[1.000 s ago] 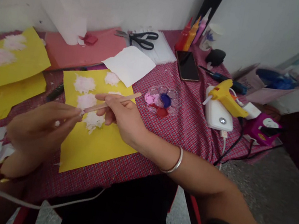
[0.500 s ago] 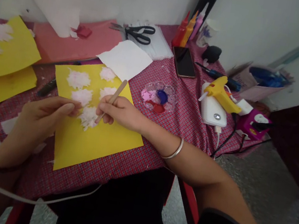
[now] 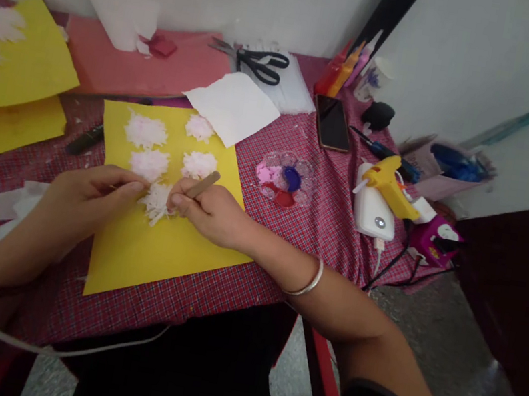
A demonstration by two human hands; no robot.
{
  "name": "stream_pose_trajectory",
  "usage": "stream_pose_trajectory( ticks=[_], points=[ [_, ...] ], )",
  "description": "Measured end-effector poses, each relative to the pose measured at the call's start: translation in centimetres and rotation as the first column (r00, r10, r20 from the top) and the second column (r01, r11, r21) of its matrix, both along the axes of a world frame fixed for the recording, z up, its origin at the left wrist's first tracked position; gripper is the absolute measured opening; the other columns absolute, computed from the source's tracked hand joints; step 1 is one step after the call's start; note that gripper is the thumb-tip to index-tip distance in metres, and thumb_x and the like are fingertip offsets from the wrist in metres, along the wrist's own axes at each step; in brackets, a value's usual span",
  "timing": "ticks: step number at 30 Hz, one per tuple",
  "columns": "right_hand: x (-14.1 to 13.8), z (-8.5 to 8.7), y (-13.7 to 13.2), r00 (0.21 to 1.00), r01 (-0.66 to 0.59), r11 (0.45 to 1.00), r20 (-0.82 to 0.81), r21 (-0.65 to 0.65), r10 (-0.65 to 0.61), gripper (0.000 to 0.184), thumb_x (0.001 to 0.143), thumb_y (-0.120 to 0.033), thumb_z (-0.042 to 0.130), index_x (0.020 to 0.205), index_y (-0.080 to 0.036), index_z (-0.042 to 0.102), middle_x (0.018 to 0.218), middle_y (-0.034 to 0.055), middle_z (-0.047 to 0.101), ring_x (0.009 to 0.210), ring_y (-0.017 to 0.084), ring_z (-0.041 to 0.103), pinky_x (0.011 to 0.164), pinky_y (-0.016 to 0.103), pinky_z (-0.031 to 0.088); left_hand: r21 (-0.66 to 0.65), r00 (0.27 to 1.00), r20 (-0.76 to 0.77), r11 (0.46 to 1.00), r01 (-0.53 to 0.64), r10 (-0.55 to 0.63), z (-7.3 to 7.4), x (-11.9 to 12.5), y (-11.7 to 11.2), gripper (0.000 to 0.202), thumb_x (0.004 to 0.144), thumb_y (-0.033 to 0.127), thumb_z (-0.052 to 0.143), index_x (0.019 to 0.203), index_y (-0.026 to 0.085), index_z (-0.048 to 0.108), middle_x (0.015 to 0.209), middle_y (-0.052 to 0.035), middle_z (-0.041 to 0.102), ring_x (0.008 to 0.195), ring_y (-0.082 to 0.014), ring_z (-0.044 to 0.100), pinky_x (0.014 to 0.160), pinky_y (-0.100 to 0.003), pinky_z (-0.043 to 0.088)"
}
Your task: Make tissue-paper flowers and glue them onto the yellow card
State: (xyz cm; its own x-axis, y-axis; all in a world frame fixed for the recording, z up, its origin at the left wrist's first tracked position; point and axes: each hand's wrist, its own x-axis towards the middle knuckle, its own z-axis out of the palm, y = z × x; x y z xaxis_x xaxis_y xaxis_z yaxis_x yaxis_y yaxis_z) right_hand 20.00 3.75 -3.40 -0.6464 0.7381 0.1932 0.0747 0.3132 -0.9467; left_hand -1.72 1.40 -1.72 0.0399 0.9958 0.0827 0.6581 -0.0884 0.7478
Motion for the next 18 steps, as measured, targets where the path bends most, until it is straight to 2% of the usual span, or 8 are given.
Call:
stream_pose_trajectory(
  ticks=[4, 6, 8, 10, 12, 14, 16, 18],
  points=[
    [-0.1, 0.2, -0.4, 0.999, 0.021, 0.996, 0.048, 0.091, -0.025, 0.03, 0.098, -0.038, 0.041, 0.084, -0.018, 0.058, 0.08, 0.0031, 0.058, 0.074, 0.013, 0.054, 0.071, 0.028, 0.044, 0.002, 0.998, -0.058, 0.999, 0.035, -0.034, -0.1, -0.2, 0.2, 0.018, 0.084, 0.03, 0.06, 0.079, 0.019, 0.074, 0.081, -0.0034, 0.071, 0.075, -0.0191, 0.061, 0.067, -0.026, 0.039],
    [-0.2, 0.2, -0.5, 0.998, 0.032, 0.997, 0.055, 0.077, -0.036, 0.029, 0.097, -0.039, 0.044, 0.083, -0.018, 0.058, 0.08, 0.003, 0.058, 0.074, 0.013, 0.053, 0.071, 0.028, 0.043, 0.011, 0.995, -0.082, 0.999, 0.052, -0.051, -0.2, -0.4, 0.3, 0.019, 0.084, 0.03, 0.059, 0.08, 0.019, 0.073, 0.081, -0.0034, 0.071, 0.076, -0.0193, 0.062, 0.068, -0.027, 0.039],
    [-0.3, 0.1, -0.5, 0.998, 0.057, 0.998, 0.015, -0.029, -0.056, 0.029, 0.095, -0.042, 0.047, 0.082, -0.019, 0.058, 0.078, 0.0025, 0.059, 0.071, 0.013, 0.053, 0.067, 0.028, 0.044, 0.027, 0.995, -0.075, 0.998, 0.061, -0.059, -0.4, -0.5, 0.4, 0.017, 0.082, 0.03, 0.06, 0.077, 0.02, 0.073, 0.078, -0.0028, 0.071, 0.074, -0.0191, 0.062, 0.066, -0.026, 0.04],
    [-0.3, -0.1, -0.1, 0.983, 0.141, 0.968, -0.087, -0.207, -0.162, 0.029, 0.093, -0.044, 0.048, 0.08, -0.019, 0.056, 0.071, 0.0007, 0.058, 0.064, 0.011, 0.052, 0.061, 0.025, 0.044, 0.037, 0.996, -0.062, 0.997, 0.074, -0.071, -0.8, -0.5, 0.5, 0.015, 0.081, 0.031, 0.061, 0.075, 0.022, 0.072, 0.077, -0.0028, 0.071, 0.072, -0.0192, 0.062, 0.065, -0.026, 0.04],
    [-0.2, -0.4, 0.4, 0.927, 0.24, 0.894, -0.185, -0.379, -0.327, 0.027, 0.092, -0.042, 0.048, 0.078, -0.02, 0.054, 0.062, -0.0017, 0.055, 0.056, 0.009, 0.05, 0.055, 0.023, 0.041, 0.047, 0.996, -0.05, 0.996, 0.073, -0.07, -1.2, -0.4, 0.6, 0.016, 0.08, 0.033, 0.062, 0.075, 0.023, 0.073, 0.078, -0.0035, 0.071, 0.074, -0.0201, 0.062, 0.064, -0.026, 0.041],
    [-0.2, -0.5, 0.8, 0.875, 0.28, 0.827, -0.225, -0.487, -0.429, 0.025, 0.092, -0.038, 0.048, 0.076, -0.019, 0.053, 0.057, -0.003, 0.052, 0.051, 0.008, 0.048, 0.053, 0.023, 0.04, 0.007, 0.998, -0.014, 0.998, 0.055, -0.055, -1.0, -0.4, 0.8, 0.018, 0.08, 0.035, 0.062, 0.074, 0.023, 0.074, 0.077, -0.0038, 0.071, 0.072, -0.0198, 0.06, 0.06, -0.026, 0.041],
    [-0.1, -0.5, 0.9, 0.869, 0.266, 0.799, -0.225, -0.539, -0.441, 0.025, 0.092, -0.036, 0.049, 0.074, -0.019, 0.054, 0.055, -0.003, 0.053, 0.049, 0.008, 0.048, 0.052, 0.023, 0.039, -0.09, 0.997, 0.078, 0.995, 0.033, -0.026, 0.2, -0.8, 0.6, 0.019, 0.078, 0.038, 0.064, 0.077, 0.022, 0.075, 0.072, -0.0034, 0.07, 0.064, -0.0174, 0.057, 0.054, -0.025, 0.039],
    [-0.2, -0.4, 0.9, 0.869, 0.254, 0.786, -0.224, -0.564, -0.442, 0.024, 0.091, -0.035, 0.05, 0.073, -0.018, 0.056, 0.054, -0.0027, 0.053, 0.049, 0.007, 0.048, 0.051, 0.022, 0.038, -0.158, 0.987, 0.15, 0.987, -0.027, 0.051, 2.4, -1.8, -0.1, 0.023, 0.078, 0.039, 0.065, 0.086, 0.021, 0.076, 0.072, -0.0024, 0.069, 0.06, -0.0151, 0.055, 0.052, -0.025, 0.039]
  ],
)
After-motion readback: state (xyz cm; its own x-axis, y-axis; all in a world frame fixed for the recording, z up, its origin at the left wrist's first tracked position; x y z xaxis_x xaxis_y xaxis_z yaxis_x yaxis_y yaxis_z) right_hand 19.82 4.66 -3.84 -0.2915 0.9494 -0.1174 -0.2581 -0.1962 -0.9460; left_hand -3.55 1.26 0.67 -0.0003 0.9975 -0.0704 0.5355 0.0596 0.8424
